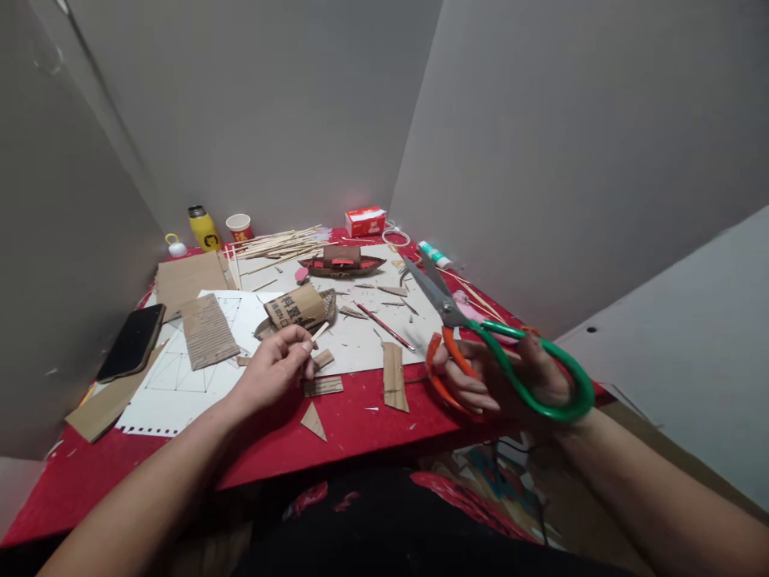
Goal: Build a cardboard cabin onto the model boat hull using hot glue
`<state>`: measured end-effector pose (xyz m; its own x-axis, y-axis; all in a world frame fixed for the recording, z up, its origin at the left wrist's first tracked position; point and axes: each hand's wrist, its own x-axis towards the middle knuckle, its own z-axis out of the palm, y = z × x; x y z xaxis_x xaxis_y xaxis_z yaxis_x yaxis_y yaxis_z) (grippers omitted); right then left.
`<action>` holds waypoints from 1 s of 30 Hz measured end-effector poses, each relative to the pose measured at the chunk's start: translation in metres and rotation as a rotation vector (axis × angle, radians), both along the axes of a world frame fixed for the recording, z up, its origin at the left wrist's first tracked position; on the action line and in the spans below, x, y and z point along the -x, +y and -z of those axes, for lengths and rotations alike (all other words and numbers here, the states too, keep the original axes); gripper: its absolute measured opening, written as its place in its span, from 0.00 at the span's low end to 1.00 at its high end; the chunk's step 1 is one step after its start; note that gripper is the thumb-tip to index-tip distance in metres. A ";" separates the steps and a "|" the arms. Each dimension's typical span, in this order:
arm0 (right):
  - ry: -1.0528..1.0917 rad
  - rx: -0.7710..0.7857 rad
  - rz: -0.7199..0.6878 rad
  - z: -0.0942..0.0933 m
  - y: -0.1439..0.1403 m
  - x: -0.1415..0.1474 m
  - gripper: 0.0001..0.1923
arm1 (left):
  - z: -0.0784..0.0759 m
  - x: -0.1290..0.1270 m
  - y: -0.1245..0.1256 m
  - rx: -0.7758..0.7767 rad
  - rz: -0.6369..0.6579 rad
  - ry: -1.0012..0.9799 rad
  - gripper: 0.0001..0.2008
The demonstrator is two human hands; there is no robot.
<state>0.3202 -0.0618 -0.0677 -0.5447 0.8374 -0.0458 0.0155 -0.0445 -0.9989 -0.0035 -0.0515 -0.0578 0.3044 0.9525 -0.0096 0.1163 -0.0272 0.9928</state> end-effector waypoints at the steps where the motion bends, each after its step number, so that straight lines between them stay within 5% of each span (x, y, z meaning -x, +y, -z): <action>1: -0.029 -0.009 0.003 0.000 -0.002 0.001 0.38 | 0.000 0.000 0.000 0.008 0.001 -0.019 0.09; 5: -0.169 -0.045 0.010 0.002 -0.006 0.007 0.30 | 0.001 0.001 0.002 0.046 0.008 -0.109 0.10; 11: -0.659 -0.382 0.005 -0.009 -0.009 0.026 0.18 | -0.001 0.002 0.001 0.062 0.044 -0.235 0.11; 22: -0.988 -0.645 -0.097 -0.013 -0.013 0.046 0.33 | -0.007 -0.002 -0.009 0.069 0.104 -0.328 0.12; 30: -0.985 -0.705 -0.087 -0.017 -0.014 0.062 0.30 | -0.002 -0.006 -0.013 0.129 0.168 -0.325 0.13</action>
<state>0.2580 -0.0756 -0.0508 -0.5893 0.8076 -0.0209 0.7573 0.5433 -0.3623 0.0023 -0.0649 -0.0562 0.4627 0.8865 -0.0034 -0.2002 0.1082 0.9738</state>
